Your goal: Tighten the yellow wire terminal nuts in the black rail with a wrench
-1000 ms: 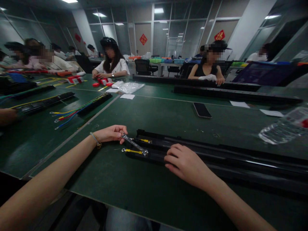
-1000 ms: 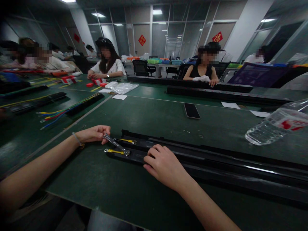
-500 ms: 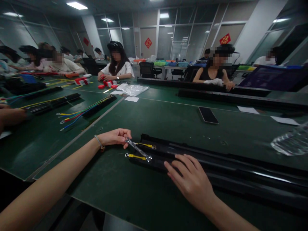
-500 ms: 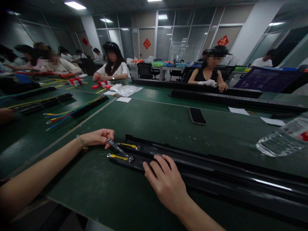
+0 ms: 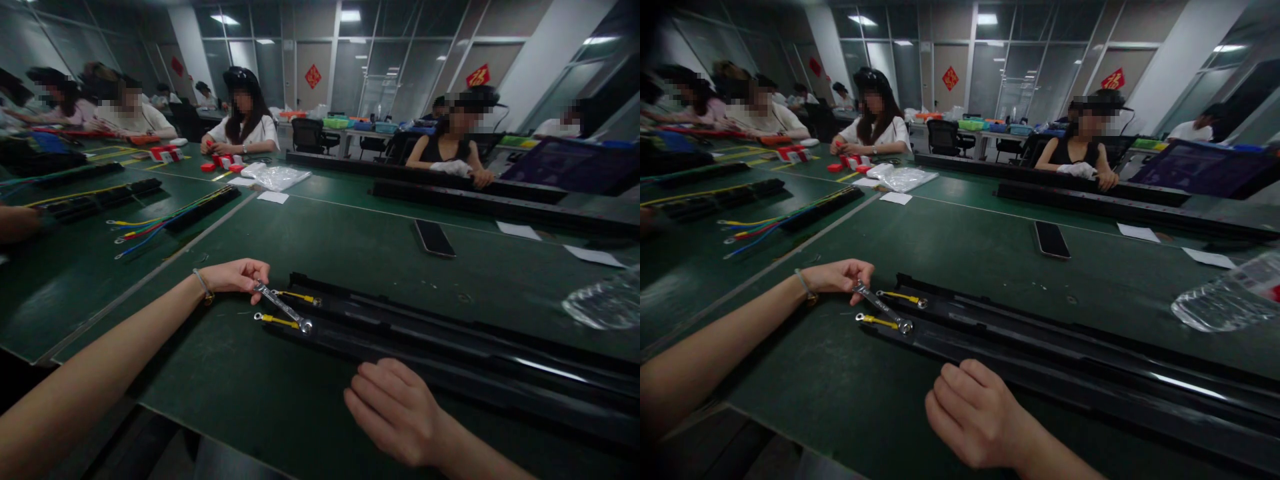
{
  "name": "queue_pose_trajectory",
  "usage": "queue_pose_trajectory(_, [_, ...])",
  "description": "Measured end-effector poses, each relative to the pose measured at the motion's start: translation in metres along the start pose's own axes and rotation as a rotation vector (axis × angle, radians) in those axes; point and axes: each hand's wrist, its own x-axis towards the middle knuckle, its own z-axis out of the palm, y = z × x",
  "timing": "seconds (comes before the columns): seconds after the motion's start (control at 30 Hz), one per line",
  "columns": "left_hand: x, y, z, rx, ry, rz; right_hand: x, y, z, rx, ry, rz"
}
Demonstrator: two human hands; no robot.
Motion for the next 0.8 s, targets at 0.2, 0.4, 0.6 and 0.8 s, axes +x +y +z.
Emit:
queue_pose_trajectory(0.2, [-0.001,-0.001,-0.001,0.014,-0.005,0.010,0.000,0.000,-0.001,0.070,-0.083,-0.018])
queue_pose_trajectory(0.4, [-0.001,0.001,0.002,0.028,0.000,0.011,0.005,0.001,0.002,0.105,-0.079,-0.003])
queue_pose_trajectory(0.6, [-0.001,0.005,0.009,0.068,-0.010,-0.018,0.010,0.001,0.004,0.178,-0.133,-0.044])
queue_pose_trajectory(0.8, [0.009,0.005,0.011,0.039,-0.044,0.010,0.010,0.000,0.009,0.238,-0.193,-0.060])
